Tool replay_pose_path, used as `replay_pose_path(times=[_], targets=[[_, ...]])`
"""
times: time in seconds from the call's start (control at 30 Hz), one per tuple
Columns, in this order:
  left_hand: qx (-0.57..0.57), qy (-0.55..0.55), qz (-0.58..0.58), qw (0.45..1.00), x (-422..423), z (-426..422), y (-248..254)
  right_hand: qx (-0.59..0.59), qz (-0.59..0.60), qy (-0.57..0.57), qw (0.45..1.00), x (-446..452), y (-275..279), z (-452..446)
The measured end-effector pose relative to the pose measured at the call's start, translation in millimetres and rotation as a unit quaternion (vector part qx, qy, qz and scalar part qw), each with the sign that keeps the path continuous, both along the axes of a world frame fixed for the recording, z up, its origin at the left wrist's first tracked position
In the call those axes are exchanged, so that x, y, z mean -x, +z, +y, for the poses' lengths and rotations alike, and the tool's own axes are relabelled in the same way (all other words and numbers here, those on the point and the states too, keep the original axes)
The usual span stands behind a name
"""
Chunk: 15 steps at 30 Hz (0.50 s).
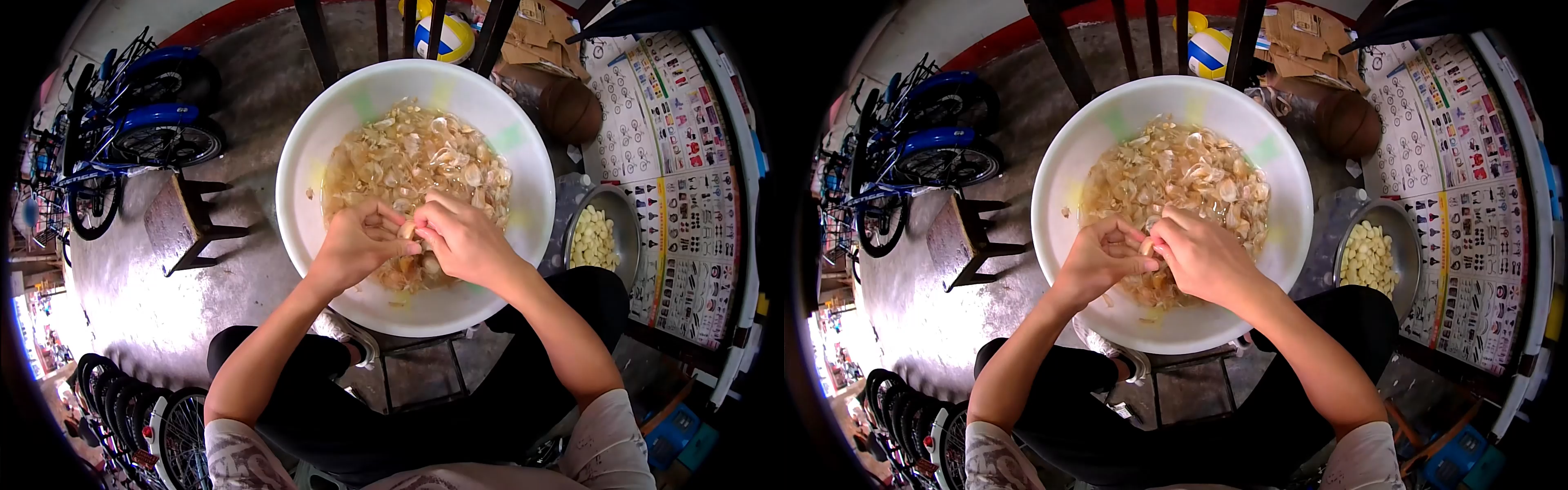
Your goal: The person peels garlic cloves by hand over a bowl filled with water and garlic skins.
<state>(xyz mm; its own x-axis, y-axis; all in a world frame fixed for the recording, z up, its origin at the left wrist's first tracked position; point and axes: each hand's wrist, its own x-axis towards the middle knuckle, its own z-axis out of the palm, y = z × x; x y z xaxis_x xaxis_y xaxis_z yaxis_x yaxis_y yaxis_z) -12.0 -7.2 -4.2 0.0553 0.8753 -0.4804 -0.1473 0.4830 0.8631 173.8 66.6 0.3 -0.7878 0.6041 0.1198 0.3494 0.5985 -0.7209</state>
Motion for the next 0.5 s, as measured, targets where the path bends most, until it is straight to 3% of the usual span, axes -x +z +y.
replay_pose_path(times=[0.3, 0.5], targets=[[-0.015, 0.0, -0.068, 0.998, 1, -1, 5, 0.021, 0.055, -0.001, 0.998, 3, 4, 4], [-0.011, 0.116, -0.202, 0.973, -8, -5, 2, -0.04, 0.102, -0.012, 0.994, 8, -2, 1]])
